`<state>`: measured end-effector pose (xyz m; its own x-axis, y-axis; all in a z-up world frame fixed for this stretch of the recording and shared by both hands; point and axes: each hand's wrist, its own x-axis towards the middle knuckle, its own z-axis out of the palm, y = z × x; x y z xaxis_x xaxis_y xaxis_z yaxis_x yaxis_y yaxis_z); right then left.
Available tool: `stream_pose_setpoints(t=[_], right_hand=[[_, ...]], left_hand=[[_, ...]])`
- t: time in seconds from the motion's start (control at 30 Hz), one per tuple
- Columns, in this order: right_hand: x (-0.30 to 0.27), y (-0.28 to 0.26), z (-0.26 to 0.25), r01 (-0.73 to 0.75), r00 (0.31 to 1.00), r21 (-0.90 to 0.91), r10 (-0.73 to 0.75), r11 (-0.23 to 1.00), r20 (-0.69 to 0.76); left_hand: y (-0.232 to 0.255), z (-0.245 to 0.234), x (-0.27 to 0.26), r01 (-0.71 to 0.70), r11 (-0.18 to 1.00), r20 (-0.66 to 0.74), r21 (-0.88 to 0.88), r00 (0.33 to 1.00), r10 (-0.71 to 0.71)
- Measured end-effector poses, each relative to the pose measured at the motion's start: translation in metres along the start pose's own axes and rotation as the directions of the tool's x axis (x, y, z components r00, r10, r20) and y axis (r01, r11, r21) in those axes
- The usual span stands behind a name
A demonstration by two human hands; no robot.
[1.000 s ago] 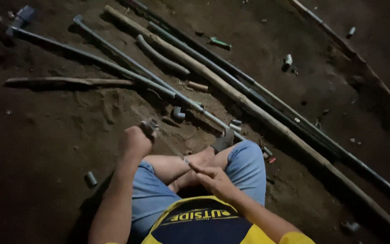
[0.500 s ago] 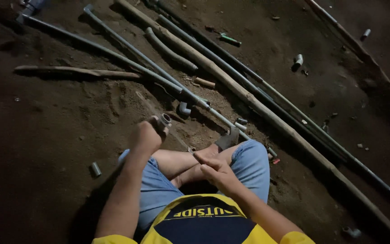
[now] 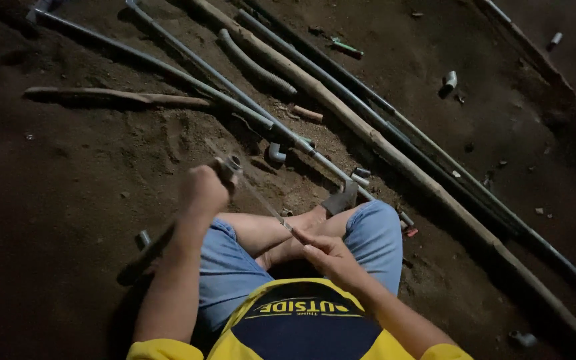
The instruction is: Cutting a PVC pipe using a handheld hacksaw blade while sitting on the ground.
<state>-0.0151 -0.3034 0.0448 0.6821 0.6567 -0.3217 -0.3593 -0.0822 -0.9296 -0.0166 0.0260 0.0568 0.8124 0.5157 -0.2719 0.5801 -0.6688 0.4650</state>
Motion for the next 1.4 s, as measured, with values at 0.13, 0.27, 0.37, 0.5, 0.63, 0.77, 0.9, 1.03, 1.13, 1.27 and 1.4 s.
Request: stream_pose_setpoints(t=[0.13, 0.27, 0.37, 0.5, 0.63, 0.77, 0.9, 1.03, 1.13, 1.27, 1.4], right_hand=[[0.016, 0.000, 0.004, -0.011, 1.000, 0.003, 0.011, 1.000, -0.004], [0.004, -0.008, 0.005, 0.016, 1.000, -0.032, -0.016, 0.999, -0.005], [0.006, -0.007, 0.001, 0.039, 0.999, -0.085, -0.038, 0.996, 0.020], [0.024, 0.009, -0.007, 0.122, 0.991, -0.058, -0.119, 0.991, 0.055], [0.004, -0.009, 0.001, 0.055, 0.998, -0.081, -0.052, 0.995, 0.033], [0.009, 0.008, -0.007, 0.110, 0.993, -0.094, -0.106, 0.989, 0.046], [0.011, -0.004, -0.012, 0.064, 0.998, -0.307, -0.057, 0.949, 0.031], [0.000, 0.007, -0.028, -0.083, 0.987, -0.040, 0.088, 0.996, 0.137], [0.009, 0.017, -0.031, -0.109, 0.991, -0.137, 0.118, 0.985, 0.066], [0.016, 0.009, -0.026, 0.170, 0.982, -0.205, -0.149, 0.964, 0.113], [-0.002, 0.002, -0.022, 0.199, 0.973, -0.142, -0.177, 0.970, 0.151]], left_hand=[[0.055, -0.008, -0.025, -0.036, 0.998, 0.149, -0.054, 0.988, 0.044], [0.037, -0.014, -0.022, -0.006, 1.000, 0.082, 0.003, 0.997, 0.005], [0.022, 0.006, -0.006, -0.010, 1.000, 0.066, 0.005, 0.998, 0.009], [0.066, -0.019, -0.036, -0.104, 0.990, 0.128, -0.093, 0.985, 0.115], [0.046, -0.032, -0.035, -0.073, 0.996, 0.062, -0.046, 0.995, 0.076], [0.053, -0.029, -0.035, 0.069, 0.978, 0.144, -0.196, 0.989, -0.041], [0.076, -0.050, -0.045, -0.054, 0.990, 0.206, -0.127, 0.975, 0.079], [0.002, 0.032, -0.008, 0.068, 0.996, -0.053, -0.059, 0.996, -0.071], [0.017, 0.025, -0.021, -0.103, 0.995, -0.108, -0.010, 0.989, 0.102], [0.042, -0.027, -0.034, -0.184, 0.973, 0.113, -0.138, 0.973, 0.200], [0.035, -0.039, -0.029, -0.108, 0.983, 0.023, -0.149, 0.993, 0.113]])
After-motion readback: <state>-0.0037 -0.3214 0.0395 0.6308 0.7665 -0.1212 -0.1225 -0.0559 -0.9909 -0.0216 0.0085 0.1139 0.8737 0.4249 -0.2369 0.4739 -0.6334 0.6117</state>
